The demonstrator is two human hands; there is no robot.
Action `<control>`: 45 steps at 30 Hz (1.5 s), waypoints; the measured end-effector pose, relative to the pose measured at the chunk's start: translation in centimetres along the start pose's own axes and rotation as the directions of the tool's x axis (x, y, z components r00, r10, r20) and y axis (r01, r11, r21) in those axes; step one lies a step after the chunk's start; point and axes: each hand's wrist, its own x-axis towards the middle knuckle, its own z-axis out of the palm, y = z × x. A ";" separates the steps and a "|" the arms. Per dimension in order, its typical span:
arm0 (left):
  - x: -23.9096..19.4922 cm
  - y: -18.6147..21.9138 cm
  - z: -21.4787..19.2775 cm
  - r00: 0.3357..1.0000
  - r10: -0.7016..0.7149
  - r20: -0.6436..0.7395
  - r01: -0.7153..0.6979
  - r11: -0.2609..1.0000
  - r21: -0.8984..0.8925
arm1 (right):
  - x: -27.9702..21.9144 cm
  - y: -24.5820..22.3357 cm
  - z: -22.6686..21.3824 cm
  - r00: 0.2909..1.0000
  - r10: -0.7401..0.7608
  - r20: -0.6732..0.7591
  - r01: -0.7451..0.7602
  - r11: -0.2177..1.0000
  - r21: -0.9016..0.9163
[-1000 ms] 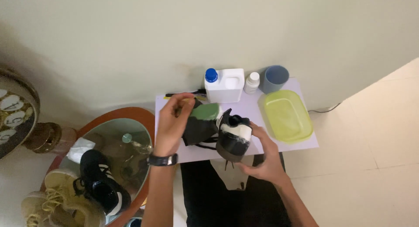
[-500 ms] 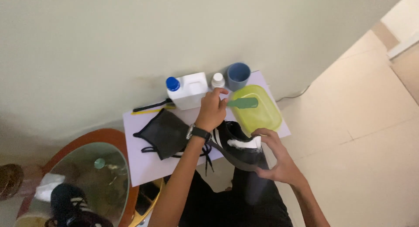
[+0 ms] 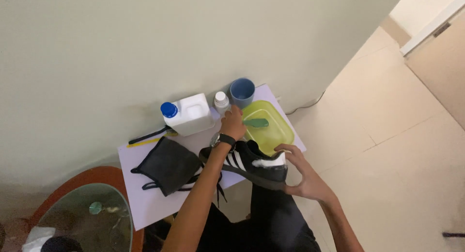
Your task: The person cleans a black sneaker by first wiping it with a cloth, then scrubbing the white stripes and sole with a green brush, and finally wiping the shoe again with the cloth. The person handles the shoe and cleaning tools on a small white table.
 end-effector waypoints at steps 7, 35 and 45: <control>-0.8 0.8 -0.6 1.000 0.011 0.023 -0.011 1.000 0.010 | -0.2 -0.1 0.1 0.999 0.047 0.005 -0.048 0.997 0.053; -23.6 -11.7 -8.6 0.852 0.124 -0.509 -0.034 0.983 0.182 | 11.1 -9.5 12.8 0.923 -0.384 -0.035 0.381 0.897 0.225; -22.2 -12.0 -5.8 0.780 0.206 -0.591 0.192 0.820 0.539 | 11.4 -11.3 15.3 0.916 -0.357 -0.181 0.394 0.882 0.257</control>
